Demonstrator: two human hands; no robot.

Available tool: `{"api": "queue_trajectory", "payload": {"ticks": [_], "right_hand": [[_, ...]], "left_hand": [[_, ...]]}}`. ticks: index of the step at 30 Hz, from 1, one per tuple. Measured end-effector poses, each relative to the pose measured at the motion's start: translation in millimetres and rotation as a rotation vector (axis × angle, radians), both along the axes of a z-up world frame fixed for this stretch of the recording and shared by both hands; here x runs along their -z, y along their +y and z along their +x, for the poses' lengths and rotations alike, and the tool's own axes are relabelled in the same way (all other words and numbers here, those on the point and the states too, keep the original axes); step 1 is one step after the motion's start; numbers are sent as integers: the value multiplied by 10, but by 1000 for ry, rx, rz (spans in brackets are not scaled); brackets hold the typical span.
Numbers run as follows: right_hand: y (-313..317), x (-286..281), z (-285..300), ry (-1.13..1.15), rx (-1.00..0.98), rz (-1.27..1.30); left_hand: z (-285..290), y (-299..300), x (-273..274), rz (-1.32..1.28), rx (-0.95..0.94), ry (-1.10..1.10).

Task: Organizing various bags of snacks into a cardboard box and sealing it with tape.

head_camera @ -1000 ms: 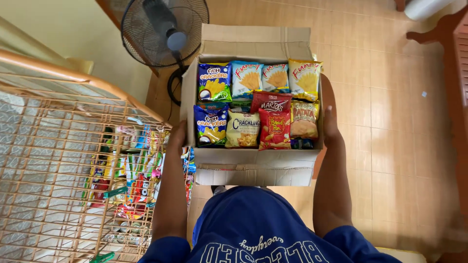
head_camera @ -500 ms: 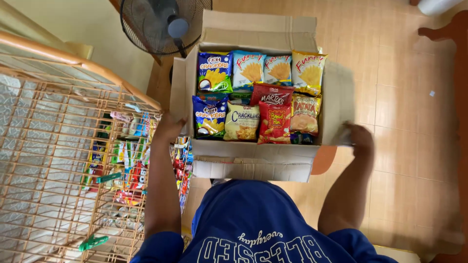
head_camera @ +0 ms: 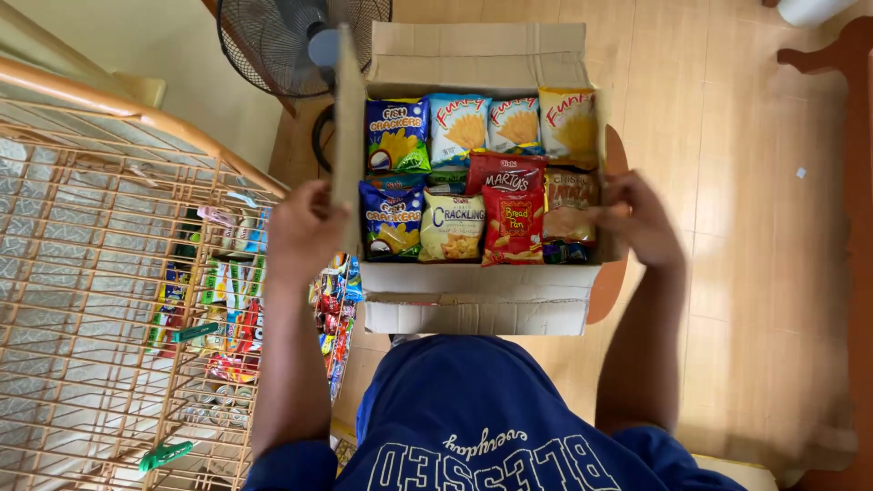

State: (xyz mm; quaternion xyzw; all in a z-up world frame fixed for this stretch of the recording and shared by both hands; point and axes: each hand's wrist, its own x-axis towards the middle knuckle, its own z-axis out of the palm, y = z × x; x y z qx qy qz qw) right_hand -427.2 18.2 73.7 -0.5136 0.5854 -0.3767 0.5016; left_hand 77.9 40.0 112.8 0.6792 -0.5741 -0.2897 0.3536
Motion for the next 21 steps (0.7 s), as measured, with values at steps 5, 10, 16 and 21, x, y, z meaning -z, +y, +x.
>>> {"api": "queue_trajectory", "payload": {"ticks": [5, 10, 16, 21], "right_hand": [[-50, 173, 994, 755, -89, -519], [-11, 640, 1192, 1012, -59, -479], [-60, 701, 1159, 997, -74, -524], [-161, 522, 1365, 1108, -76, -437]], "left_hand": [[-412, -254, 343, 29, 256, 12], [-824, -496, 1039, -234, 343, -26], [-1017, -479, 937, -121, 377, -442], [-1069, -650, 955, -63, 483, -493]]}}
